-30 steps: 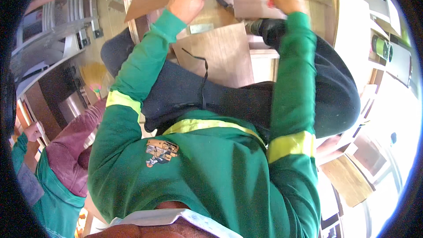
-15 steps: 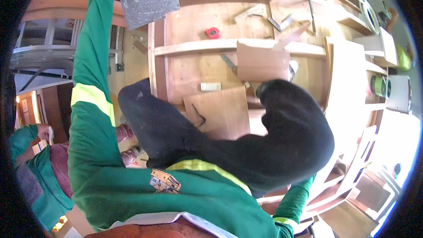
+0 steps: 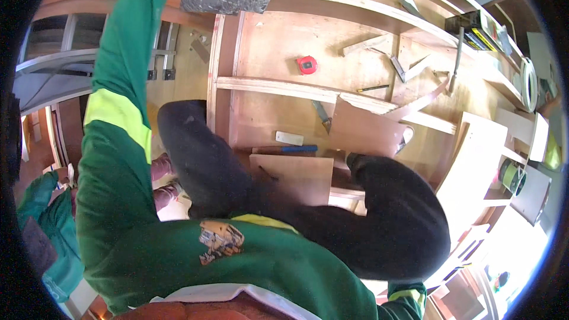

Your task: The person cuts a piece of veneer with shears, fits it into a wooden frame, and then uses a file to smooth the edges of the wooden structure while seated on the floor.

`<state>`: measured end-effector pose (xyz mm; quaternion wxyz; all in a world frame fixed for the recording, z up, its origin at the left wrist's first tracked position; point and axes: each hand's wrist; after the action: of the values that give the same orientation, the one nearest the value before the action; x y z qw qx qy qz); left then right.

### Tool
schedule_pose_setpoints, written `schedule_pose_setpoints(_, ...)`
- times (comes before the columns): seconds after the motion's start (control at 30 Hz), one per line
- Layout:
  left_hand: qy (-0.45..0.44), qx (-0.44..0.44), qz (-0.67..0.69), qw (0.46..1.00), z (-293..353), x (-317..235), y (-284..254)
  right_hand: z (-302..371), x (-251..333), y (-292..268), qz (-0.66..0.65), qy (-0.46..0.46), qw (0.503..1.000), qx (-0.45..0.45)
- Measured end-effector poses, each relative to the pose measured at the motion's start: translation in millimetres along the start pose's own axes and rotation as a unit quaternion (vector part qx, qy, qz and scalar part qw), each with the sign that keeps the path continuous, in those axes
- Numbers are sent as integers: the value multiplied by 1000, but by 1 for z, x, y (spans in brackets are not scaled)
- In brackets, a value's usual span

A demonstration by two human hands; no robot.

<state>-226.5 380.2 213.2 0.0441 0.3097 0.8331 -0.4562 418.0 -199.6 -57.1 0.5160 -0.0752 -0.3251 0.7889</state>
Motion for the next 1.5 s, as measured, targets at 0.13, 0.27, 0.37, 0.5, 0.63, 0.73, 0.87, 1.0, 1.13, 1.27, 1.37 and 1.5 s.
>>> schedule_pose_setpoints(0.13, -54, -54, -49, 996, 23, -62, -12, -9, -15, 1, -21, -17, 1000, 8)
schedule_pose_setpoints(0.27, -22, -12, 89, 996, 35, -110, -12, -21, -46, 6, -58, -20, 998, -6)
schedule_pose_setpoints(0.37, 40, -2, 88, 995, 57, -165, -24, -23, -69, 21, -86, -6, 996, -5)
schedule_pose_setpoints(0.5, -78, -5, 234, 969, 79, -188, -39, -30, -75, 40, -112, -9, 994, -3)
schedule_pose_setpoints(0.63, -159, -5, 365, 917, 82, -162, -14, -21, -94, 61, -133, 3, 991, -6)
schedule_pose_setpoints(0.73, -159, -1, 382, 910, 78, -154, -8, -20, -95, 73, -133, 10, 991, 2)
schedule_pose_setpoints(0.87, -140, 64, 401, 903, 55, -173, 1, -24, -96, 67, -113, 26, 993, 0)
schedule_pose_setpoints(1.0, -168, 86, 420, 887, 51, -163, 26, -13, -84, 43, -81, 26, 996, -8)
schedule_pose_setpoints(1.13, -175, 75, 397, 898, 91, -141, 37, -7, -70, 38, -70, 21, 997, 2)
schedule_pose_setpoints(1.27, -217, 74, 352, 908, 124, -164, 49, -13, -76, 43, -91, 32, 995, 5)
schedule_pose_setpoints(1.37, -261, 61, 430, 862, 159, -154, 42, -23, -54, 28, -73, 35, 997, 8)
schedule_pose_setpoints(1.5, -285, 61, 431, 854, 185, -149, 48, -34, -30, 5, -57, 26, 998, 7)
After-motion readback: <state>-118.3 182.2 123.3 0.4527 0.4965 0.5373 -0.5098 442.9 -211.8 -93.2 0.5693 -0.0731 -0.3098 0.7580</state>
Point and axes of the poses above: each hand's wrist, its own z-axis away from the middle knuckle, its own y-axis out of the palm, x = y × z, and after that the axes turned 10 degrees about -z, right-handed
